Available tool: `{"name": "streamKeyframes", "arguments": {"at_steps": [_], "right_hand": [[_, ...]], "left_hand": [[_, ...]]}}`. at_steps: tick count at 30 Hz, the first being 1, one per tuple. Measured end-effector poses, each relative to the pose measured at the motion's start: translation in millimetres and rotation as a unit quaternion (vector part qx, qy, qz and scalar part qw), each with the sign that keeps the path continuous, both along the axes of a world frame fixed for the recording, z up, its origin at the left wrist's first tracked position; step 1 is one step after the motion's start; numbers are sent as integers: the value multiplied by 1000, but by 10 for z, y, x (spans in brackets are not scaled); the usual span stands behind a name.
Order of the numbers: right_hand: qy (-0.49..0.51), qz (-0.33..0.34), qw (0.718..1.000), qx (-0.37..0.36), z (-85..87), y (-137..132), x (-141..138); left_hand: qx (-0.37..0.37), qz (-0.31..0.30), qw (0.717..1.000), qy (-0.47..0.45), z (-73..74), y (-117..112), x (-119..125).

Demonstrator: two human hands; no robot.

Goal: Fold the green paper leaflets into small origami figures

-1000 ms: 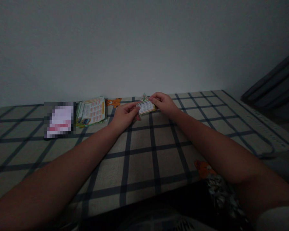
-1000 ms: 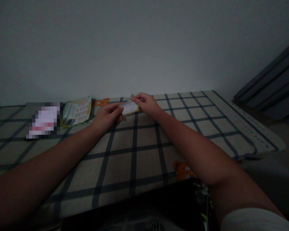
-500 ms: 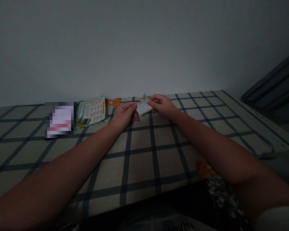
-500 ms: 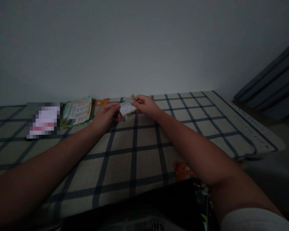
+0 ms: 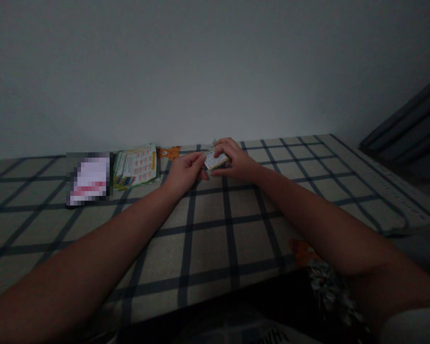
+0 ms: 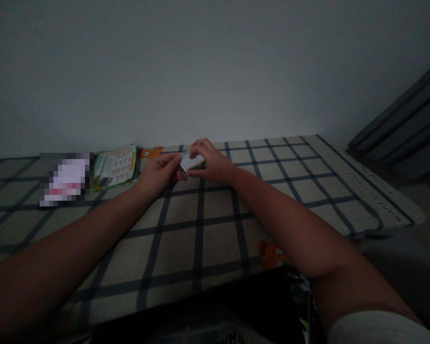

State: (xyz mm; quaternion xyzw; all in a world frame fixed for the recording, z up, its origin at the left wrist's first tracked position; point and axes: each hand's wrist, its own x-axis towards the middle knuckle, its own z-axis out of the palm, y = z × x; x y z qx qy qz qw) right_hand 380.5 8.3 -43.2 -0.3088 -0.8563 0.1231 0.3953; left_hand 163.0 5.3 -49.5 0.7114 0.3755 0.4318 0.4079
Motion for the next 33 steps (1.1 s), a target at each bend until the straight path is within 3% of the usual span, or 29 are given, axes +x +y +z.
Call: {"name": "streamKeyframes", "arguments": {"at_steps": [9,19,24,33], "right_hand": [[-22,5,998,-64,40,-71,-5],[-26,20,999,-12,59,-33,20],[-10,-1,1000,12,81,0,23],[22,-61,997,-47,129,-60,-13]], "left_hand": [[-23,-35,999,0,-2,-28,9],[-84,-27,994,-65,8,-40,29],[-68,-18,996,-50,27,-71,35],[-26,23,999,-17,30,-70,26]]}}
